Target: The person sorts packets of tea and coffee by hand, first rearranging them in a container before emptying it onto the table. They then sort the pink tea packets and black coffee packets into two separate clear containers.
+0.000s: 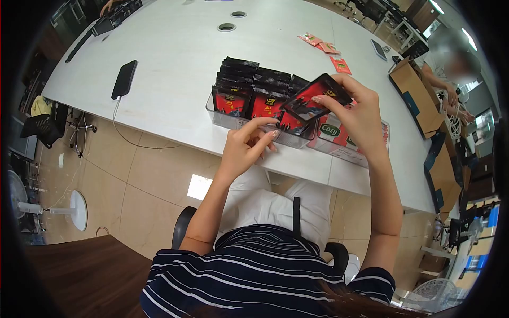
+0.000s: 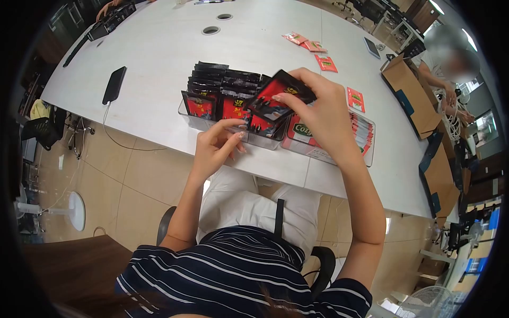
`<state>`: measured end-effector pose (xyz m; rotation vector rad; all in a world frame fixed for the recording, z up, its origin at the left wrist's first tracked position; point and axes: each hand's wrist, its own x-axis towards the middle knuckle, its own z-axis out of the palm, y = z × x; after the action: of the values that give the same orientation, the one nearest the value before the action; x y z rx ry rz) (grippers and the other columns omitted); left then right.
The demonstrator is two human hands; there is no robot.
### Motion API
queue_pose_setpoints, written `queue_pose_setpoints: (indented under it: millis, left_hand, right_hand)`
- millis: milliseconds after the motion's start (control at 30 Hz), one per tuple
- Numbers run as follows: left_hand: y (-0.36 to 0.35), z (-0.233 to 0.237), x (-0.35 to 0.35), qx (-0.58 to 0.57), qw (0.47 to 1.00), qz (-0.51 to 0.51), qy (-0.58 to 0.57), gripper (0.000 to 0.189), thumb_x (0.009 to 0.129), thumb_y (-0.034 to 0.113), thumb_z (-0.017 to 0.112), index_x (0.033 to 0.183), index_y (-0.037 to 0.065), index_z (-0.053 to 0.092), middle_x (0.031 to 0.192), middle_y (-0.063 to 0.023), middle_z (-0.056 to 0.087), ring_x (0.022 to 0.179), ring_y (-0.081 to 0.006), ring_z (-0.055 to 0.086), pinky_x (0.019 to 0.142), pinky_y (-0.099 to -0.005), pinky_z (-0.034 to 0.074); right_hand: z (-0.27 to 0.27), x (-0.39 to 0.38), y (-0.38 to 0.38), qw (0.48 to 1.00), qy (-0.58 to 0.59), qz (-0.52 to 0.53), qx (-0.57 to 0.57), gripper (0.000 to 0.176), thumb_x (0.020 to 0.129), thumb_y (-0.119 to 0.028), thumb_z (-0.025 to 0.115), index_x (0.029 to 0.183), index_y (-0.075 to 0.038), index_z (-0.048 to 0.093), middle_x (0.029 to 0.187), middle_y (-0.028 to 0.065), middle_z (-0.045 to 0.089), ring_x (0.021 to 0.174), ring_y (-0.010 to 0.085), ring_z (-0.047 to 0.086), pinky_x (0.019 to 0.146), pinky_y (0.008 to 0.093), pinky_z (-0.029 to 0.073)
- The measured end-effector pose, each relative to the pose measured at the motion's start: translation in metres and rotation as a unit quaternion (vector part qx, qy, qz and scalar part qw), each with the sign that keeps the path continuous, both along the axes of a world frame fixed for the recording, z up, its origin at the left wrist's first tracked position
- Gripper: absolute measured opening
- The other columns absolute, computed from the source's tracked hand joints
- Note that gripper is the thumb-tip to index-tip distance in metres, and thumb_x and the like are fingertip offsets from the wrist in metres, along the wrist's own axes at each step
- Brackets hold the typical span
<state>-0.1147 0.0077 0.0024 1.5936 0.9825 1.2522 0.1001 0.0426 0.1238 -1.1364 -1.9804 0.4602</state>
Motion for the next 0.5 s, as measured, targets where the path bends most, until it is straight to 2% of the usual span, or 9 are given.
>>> queue_pose_setpoints:
  millis: [33,67,167,200,300,333,433,500]
  left_hand:
    - [0.001,-0.003,0.000,0.005,1.000,0.004,0.004,0.018,0.093,0.008,0.058,0.109,0.001,0.062,0.067,-0.0055,0.067,0.057,-0.0061,0.062,0.046,-0.0190,0.043]
    - [0.001,-0.004,0.001,0.009,1.000,0.008,0.010,0.017,0.092,0.007,0.059,0.108,0.002,0.062,0.066,-0.0049,0.067,0.058,-0.0058,0.062,0.046,-0.0188,0.042]
    - [0.001,-0.004,0.001,0.017,1.000,0.007,0.005,0.016,0.093,0.008,0.058,0.106,0.001,0.062,0.066,-0.0045,0.067,0.059,-0.0062,0.064,0.046,-0.0189,0.043]
    - [0.002,-0.005,0.002,0.021,1.000,0.008,0.002,0.015,0.093,0.008,0.058,0.106,0.001,0.062,0.066,-0.0045,0.067,0.058,-0.0062,0.063,0.046,-0.0191,0.043]
    - [0.002,-0.006,0.002,0.026,1.000,0.010,0.002,0.015,0.093,0.007,0.057,0.106,0.000,0.061,0.065,-0.0049,0.067,0.056,-0.0065,0.062,0.046,-0.0196,0.043]
    - [0.002,-0.005,0.002,0.024,1.000,0.010,0.005,0.015,0.093,0.007,0.057,0.105,0.000,0.061,0.065,-0.0052,0.067,0.056,-0.0066,0.061,0.046,-0.0197,0.044]
    - [0.001,-0.004,0.002,0.017,1.000,0.012,0.010,0.014,0.094,0.007,0.056,0.105,0.000,0.061,0.065,-0.0058,0.067,0.054,-0.0066,0.060,0.047,-0.0200,0.044]
    - [0.001,-0.003,0.003,0.010,1.000,0.012,0.009,0.014,0.094,0.006,0.055,0.105,0.000,0.061,0.065,-0.0061,0.067,0.054,-0.0066,0.060,0.047,-0.0200,0.044]
  right_hand:
    - [-0.002,0.003,0.001,1.000,-0.002,-0.011,0.002,0.026,0.077,-0.012,0.075,0.097,0.001,0.064,0.079,0.0095,0.068,0.069,0.0150,0.064,0.065,0.0269,0.049]
    - [-0.005,0.003,0.000,0.997,-0.069,-0.026,0.038,0.028,0.076,-0.014,0.076,0.098,-0.001,0.065,0.079,0.0107,0.067,0.070,0.0205,0.065,0.066,0.0306,0.050]
    - [-0.030,-0.004,-0.003,0.989,-0.143,-0.033,0.029,0.030,0.075,-0.016,0.075,0.100,-0.002,0.065,0.080,0.0109,0.065,0.072,0.0268,0.062,0.067,0.0365,0.049]
    - [-0.032,-0.010,-0.007,0.971,-0.227,-0.049,0.050,0.032,0.073,-0.017,0.076,0.101,-0.004,0.065,0.082,0.0087,0.063,0.079,0.0264,0.058,0.072,0.0379,0.046]
    - [-0.041,-0.019,-0.006,0.956,-0.273,0.017,0.107,0.034,0.071,-0.018,0.078,0.099,-0.005,0.065,0.081,0.0074,0.062,0.087,0.0234,0.055,0.077,0.0354,0.042]
    - [-0.040,-0.018,-0.003,0.941,-0.317,0.028,0.115,0.044,0.066,-0.018,0.080,0.106,-0.007,0.063,0.097,0.0076,0.062,0.095,0.0218,0.053,0.081,0.0352,0.040]
    - [-0.020,-0.026,-0.004,0.920,-0.356,-0.009,0.166,0.074,0.062,-0.020,0.083,0.128,-0.011,0.052,0.117,0.0109,0.054,0.102,0.0258,0.051,0.085,0.0368,0.040]
    - [-0.025,-0.028,0.004,0.916,-0.366,-0.022,0.164,0.097,0.058,-0.024,0.086,0.141,-0.011,0.036,0.124,0.0129,0.048,0.107,0.0287,0.050,0.088,0.0393,0.040]
